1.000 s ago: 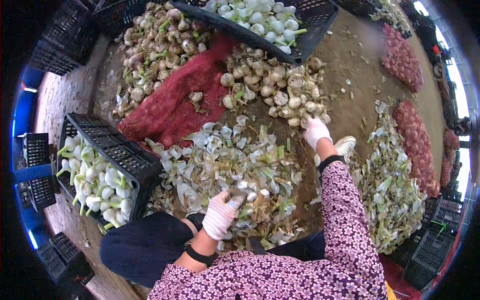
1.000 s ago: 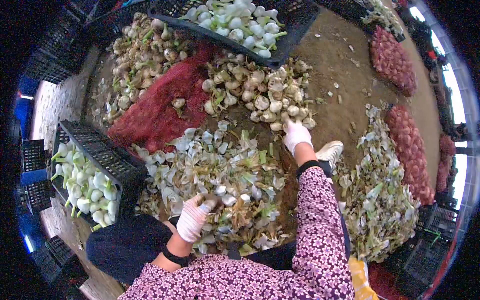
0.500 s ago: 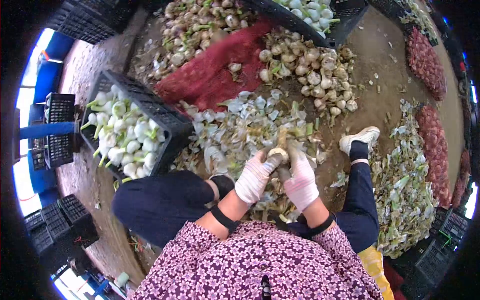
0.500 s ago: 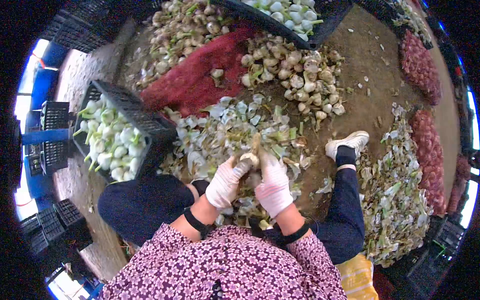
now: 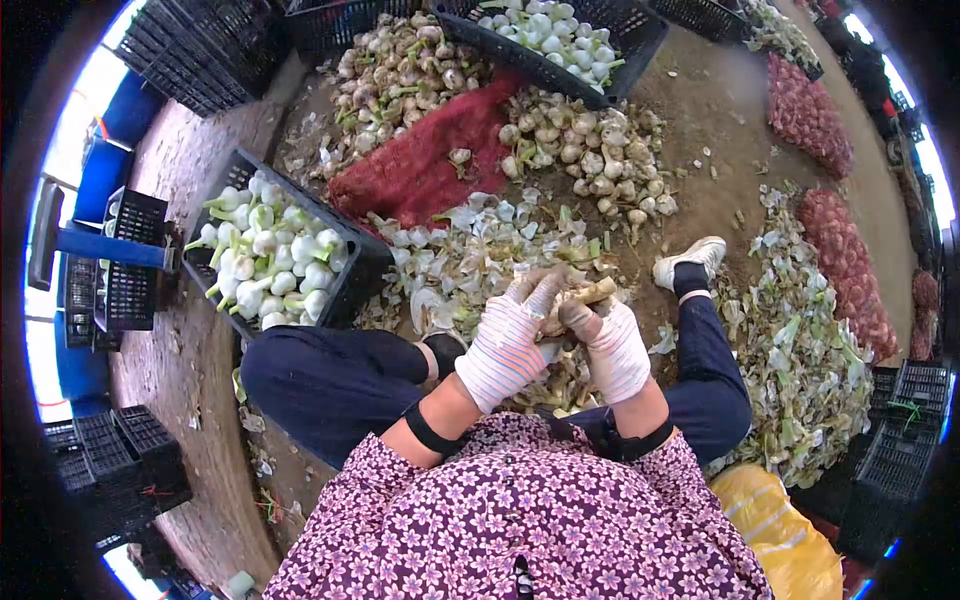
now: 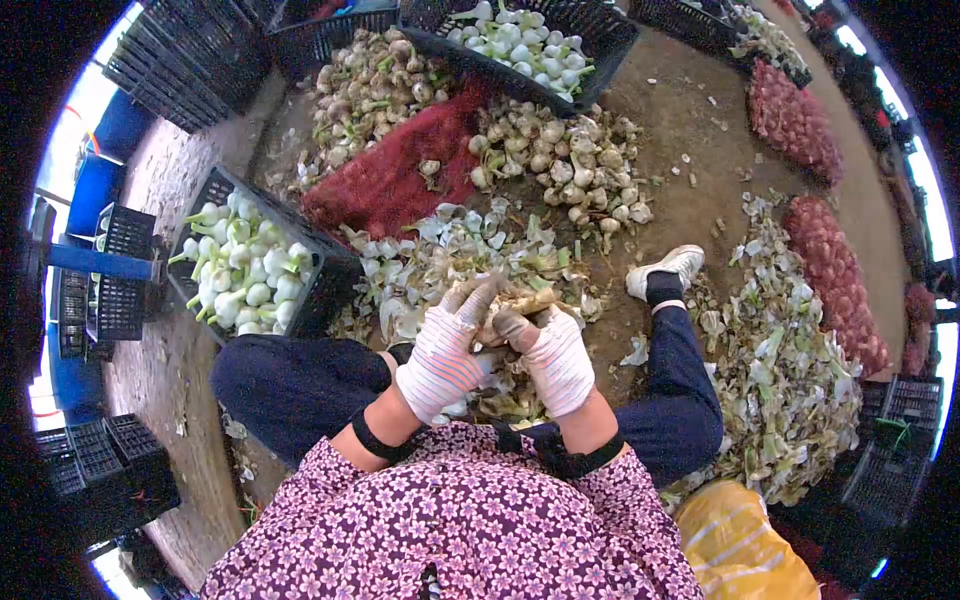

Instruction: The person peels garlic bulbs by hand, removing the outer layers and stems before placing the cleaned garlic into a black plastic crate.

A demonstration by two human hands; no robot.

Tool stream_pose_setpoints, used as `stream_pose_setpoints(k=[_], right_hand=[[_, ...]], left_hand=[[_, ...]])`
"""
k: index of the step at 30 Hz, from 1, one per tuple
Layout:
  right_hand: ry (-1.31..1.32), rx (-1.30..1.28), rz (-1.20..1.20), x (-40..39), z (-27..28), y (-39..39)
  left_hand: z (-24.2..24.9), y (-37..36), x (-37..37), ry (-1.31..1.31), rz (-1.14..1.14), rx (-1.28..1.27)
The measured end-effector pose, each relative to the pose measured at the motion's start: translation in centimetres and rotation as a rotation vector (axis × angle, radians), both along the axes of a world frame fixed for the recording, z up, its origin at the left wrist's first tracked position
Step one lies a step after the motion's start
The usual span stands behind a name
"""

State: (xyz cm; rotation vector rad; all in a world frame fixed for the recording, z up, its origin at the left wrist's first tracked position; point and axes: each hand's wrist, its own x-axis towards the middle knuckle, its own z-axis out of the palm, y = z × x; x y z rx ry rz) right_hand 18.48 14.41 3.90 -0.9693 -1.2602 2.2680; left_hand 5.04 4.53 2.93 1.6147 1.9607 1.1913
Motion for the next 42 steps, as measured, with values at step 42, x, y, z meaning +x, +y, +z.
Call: stream_pose_setpoints(k=[42], right_hand=[[-0.357,0.463,-0.095,2.1,-5.8,2.0]], left_hand=[[6.3,-4.6,-0.2,-1.415,-0.208,-0.081]])
